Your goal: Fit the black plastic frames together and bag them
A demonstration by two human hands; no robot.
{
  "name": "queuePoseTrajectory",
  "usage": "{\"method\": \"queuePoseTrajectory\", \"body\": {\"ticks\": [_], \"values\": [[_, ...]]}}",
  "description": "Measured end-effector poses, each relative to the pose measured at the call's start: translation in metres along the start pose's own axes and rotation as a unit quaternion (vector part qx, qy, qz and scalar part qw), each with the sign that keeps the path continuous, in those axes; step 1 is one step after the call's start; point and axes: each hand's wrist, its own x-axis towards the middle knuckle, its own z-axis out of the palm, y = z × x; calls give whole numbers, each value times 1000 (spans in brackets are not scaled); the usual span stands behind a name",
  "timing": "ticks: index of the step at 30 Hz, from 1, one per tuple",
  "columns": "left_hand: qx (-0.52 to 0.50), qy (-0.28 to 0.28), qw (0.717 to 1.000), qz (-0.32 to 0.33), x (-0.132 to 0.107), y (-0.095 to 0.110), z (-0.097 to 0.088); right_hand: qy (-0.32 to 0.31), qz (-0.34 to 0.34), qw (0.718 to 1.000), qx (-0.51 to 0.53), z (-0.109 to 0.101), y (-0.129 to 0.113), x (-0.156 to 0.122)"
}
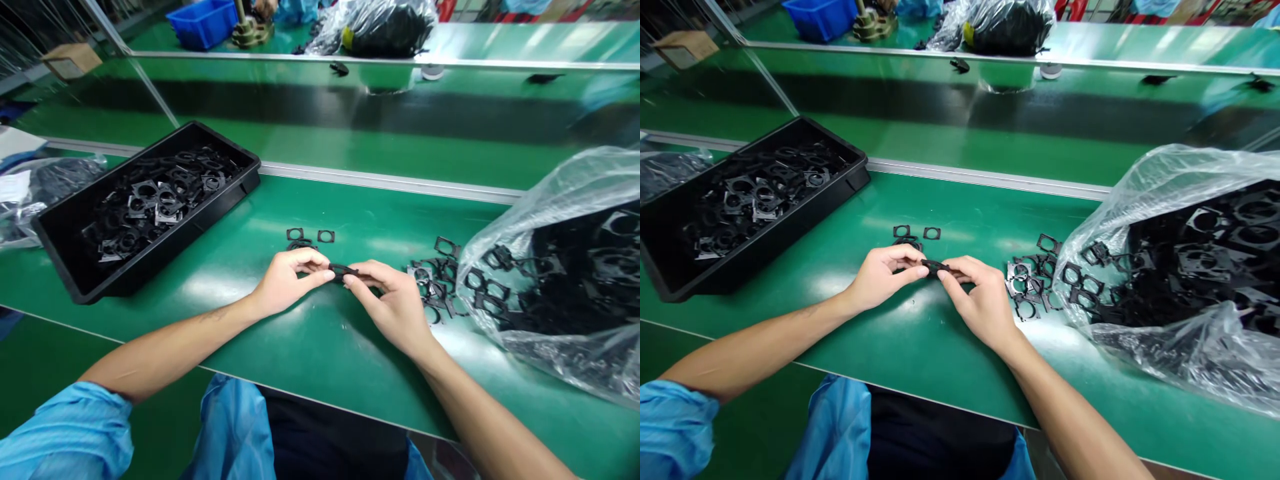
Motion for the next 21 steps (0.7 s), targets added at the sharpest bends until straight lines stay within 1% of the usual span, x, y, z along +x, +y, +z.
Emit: {"method": "queuePoseTrajectory", "body": {"ticks": [3, 6, 11, 16, 18, 21], "values": [[34, -6, 999, 42, -1, 2, 0, -6, -28, 998, -52, -2, -4, 0], [29, -15, 999, 42, -2, 3, 0, -38, -30, 997, -55, -3, -7, 1], [-47, -67, 997, -7, -1, 4, -2, -64, 13, 998, 26, -3, -9, 3], [-122, -122, 984, -40, 0, 8, -6, -82, 73, 987, 119, -7, -14, 3], [-134, -133, 980, -55, 0, 10, -6, -81, 93, 982, 144, -7, -16, 2], [-134, -131, 979, -75, 0, 12, -7, -66, 112, 975, 179, -6, -17, 1]]}}
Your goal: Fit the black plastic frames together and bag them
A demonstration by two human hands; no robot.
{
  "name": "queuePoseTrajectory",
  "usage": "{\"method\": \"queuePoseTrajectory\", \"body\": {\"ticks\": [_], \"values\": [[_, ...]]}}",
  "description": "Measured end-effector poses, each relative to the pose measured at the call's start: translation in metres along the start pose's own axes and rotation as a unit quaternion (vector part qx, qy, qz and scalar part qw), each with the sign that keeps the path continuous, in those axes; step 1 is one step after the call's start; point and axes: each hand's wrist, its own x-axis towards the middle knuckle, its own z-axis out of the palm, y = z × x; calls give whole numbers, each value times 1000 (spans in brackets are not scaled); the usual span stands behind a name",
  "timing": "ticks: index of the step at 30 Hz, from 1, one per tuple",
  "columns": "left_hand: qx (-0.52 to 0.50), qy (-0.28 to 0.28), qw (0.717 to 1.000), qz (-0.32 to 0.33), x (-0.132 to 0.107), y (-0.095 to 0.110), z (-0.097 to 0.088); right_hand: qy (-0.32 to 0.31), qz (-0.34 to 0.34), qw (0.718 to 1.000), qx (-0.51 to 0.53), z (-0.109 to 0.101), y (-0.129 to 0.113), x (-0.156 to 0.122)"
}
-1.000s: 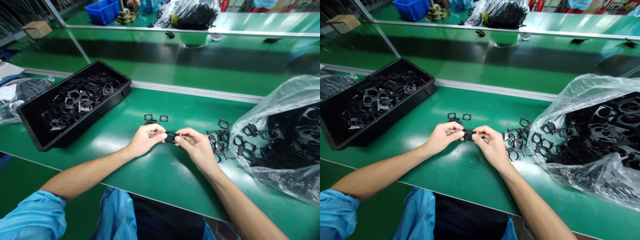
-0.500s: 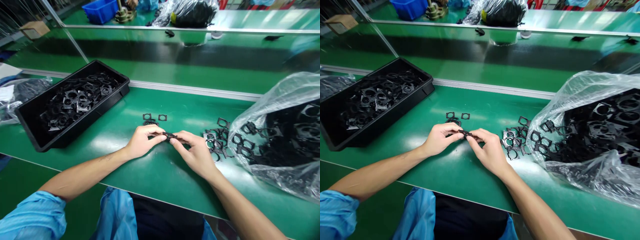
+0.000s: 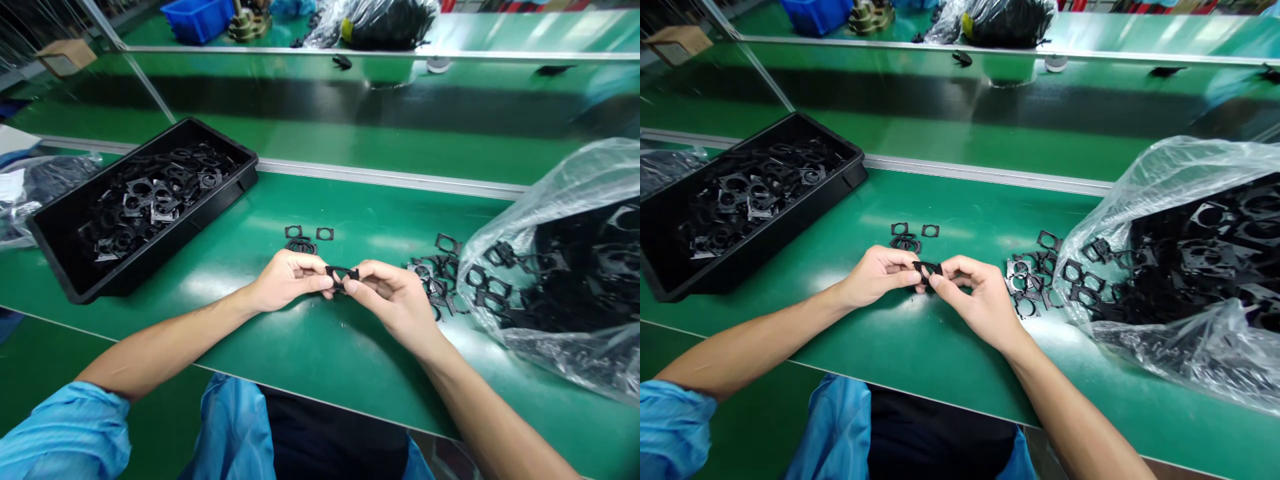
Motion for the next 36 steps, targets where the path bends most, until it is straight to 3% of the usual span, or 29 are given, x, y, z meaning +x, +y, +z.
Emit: {"method": "queuePoseTrajectory", "body": {"ticks": [10, 19, 30, 36], "values": [[5, 74, 997, -7, 3, -3, 1, 6, -20, 1000, -5, 0, 5, 4], [-32, 4, 999, -34, 2, -3, -4, -18, 28, 997, 65, 1, -1, 3], [-58, -1, 997, -48, 2, -2, -1, -40, 48, 997, 42, -3, 1, 4], [-25, 29, 999, -33, 4, -1, -2, 6, 12, 1000, 0, 1, 5, 4]]}}
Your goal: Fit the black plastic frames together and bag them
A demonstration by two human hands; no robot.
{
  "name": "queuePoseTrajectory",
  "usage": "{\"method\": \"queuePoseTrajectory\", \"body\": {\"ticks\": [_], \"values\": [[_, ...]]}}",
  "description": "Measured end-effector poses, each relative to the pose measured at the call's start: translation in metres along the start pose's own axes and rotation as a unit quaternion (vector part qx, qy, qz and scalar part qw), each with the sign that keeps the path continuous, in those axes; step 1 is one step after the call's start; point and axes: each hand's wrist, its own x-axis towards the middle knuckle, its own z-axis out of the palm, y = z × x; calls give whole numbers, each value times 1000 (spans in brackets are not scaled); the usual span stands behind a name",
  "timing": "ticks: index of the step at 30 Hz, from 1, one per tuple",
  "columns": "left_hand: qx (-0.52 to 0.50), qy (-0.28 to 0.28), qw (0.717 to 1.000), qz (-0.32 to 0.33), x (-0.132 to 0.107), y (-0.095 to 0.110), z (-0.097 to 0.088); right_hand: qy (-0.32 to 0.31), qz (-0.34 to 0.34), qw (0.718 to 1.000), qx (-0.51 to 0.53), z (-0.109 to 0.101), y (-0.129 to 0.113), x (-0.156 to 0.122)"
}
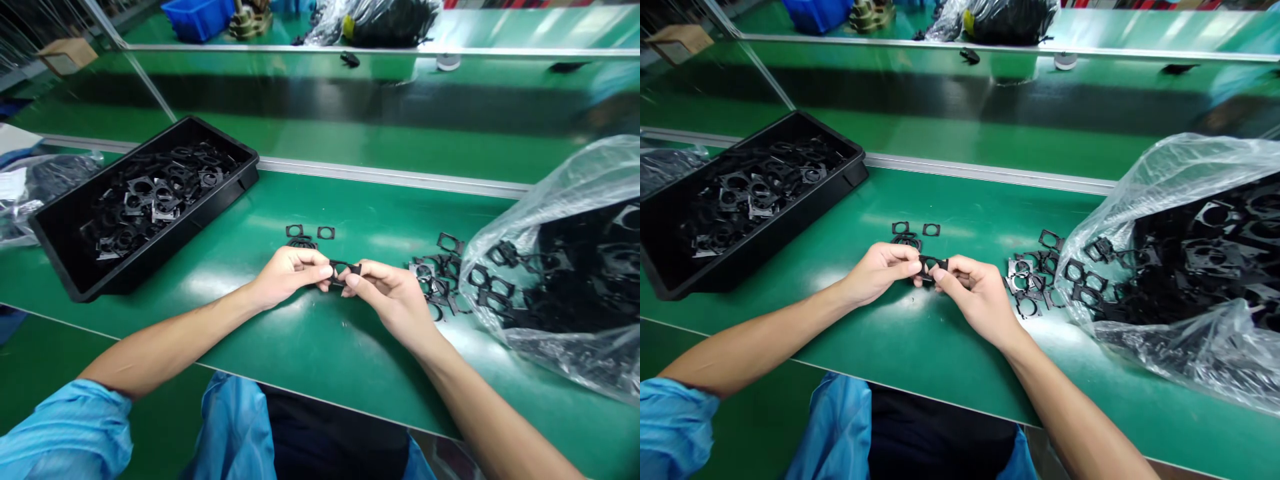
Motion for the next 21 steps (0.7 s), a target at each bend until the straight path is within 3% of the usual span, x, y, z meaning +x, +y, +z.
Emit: {"method": "queuePoseTrajectory", "body": {"ticks": [6, 14, 21], "values": [[14, -16, 1000, -4, 0, 1, 0, 15, -33, 998, -41, 1, 0, -1], [-18, 1, 1000, 5, 0, -5, 0, 2, 31, 1000, 3, 0, 0, 2], [5, -32, 999, 29, -1, -3, 0, -21, 32, 999, 4, -2, 1, 0]]}}
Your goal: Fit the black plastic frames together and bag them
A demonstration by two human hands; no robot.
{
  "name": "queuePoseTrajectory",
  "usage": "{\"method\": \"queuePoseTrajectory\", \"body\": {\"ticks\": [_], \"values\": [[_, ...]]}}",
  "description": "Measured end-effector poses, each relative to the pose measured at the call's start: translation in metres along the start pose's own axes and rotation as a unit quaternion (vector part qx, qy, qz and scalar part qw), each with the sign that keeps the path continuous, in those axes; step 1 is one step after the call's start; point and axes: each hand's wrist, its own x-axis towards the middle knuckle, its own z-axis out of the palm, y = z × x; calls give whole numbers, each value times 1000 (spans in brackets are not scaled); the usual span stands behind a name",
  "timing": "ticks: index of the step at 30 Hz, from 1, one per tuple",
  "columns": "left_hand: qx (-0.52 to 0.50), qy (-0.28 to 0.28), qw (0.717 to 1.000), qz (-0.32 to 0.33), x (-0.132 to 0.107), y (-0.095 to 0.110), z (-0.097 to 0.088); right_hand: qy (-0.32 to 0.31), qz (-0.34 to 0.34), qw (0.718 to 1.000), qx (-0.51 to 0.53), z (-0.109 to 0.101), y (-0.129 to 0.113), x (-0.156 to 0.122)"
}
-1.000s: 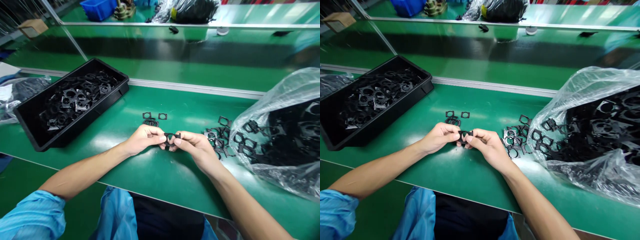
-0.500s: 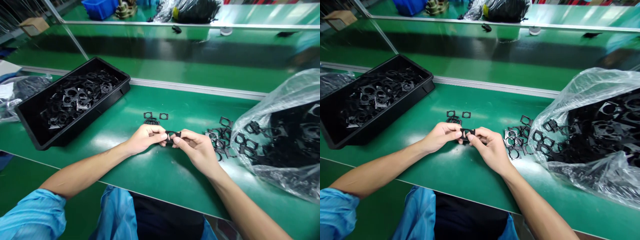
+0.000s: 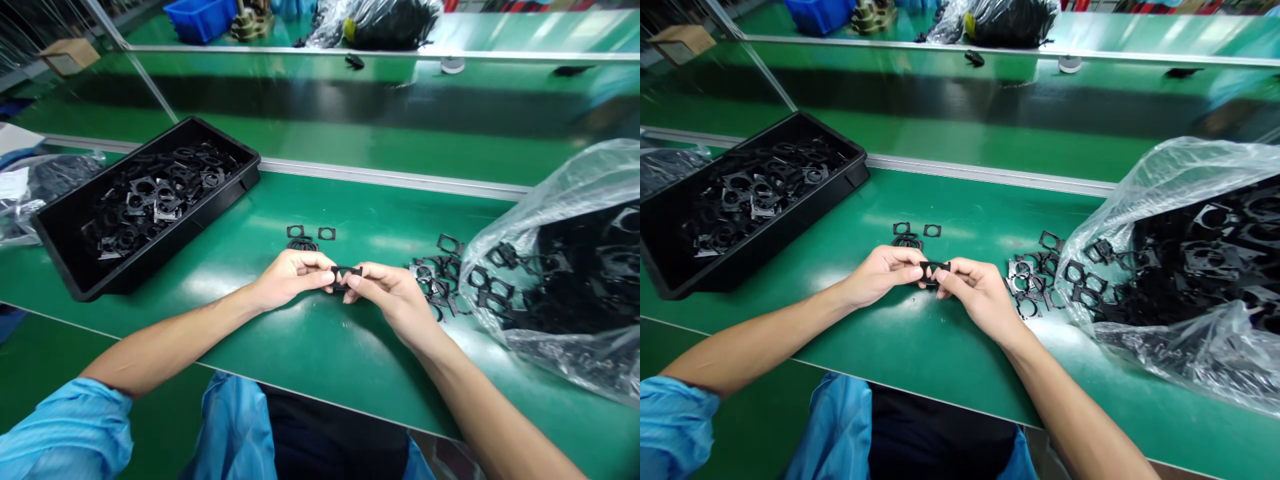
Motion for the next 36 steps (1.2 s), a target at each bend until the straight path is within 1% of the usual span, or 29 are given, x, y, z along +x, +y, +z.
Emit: {"method": "queuePoseTrajectory", "body": {"ticks": [5, 8, 12, 18, 21, 24, 28, 32, 36], "values": [[59, 23, 998, 31, -1, 1, 0, 17, -5, 1000, -18, 0, 0, 1], [77, 15, 996, 34, -2, 1, 0, 14, -7, 999, -39, -1, 0, 1], [61, -6, 998, 24, -2, 1, 0, 3, -12, 998, -61, -2, -1, 0], [39, 49, 998, 13, 0, 1, 2, 15, -27, 997, -68, -1, -1, 1], [10, 39, 999, -11, 0, 1, 2, 28, -41, 997, -66, 0, -1, 2], [-2, 35, 999, -33, 0, 0, 1, 51, -69, 992, -90, 0, 1, 2], [5, 32, 999, -33, 0, -1, 0, 58, -93, 985, -134, 0, 4, 1], [-10, 17, 999, -40, 0, -2, 0, 33, -72, 987, -141, -1, 5, 1], [-12, 23, 999, -47, 1, -2, 1, 20, -36, 996, -74, 0, 3, 2]]}}
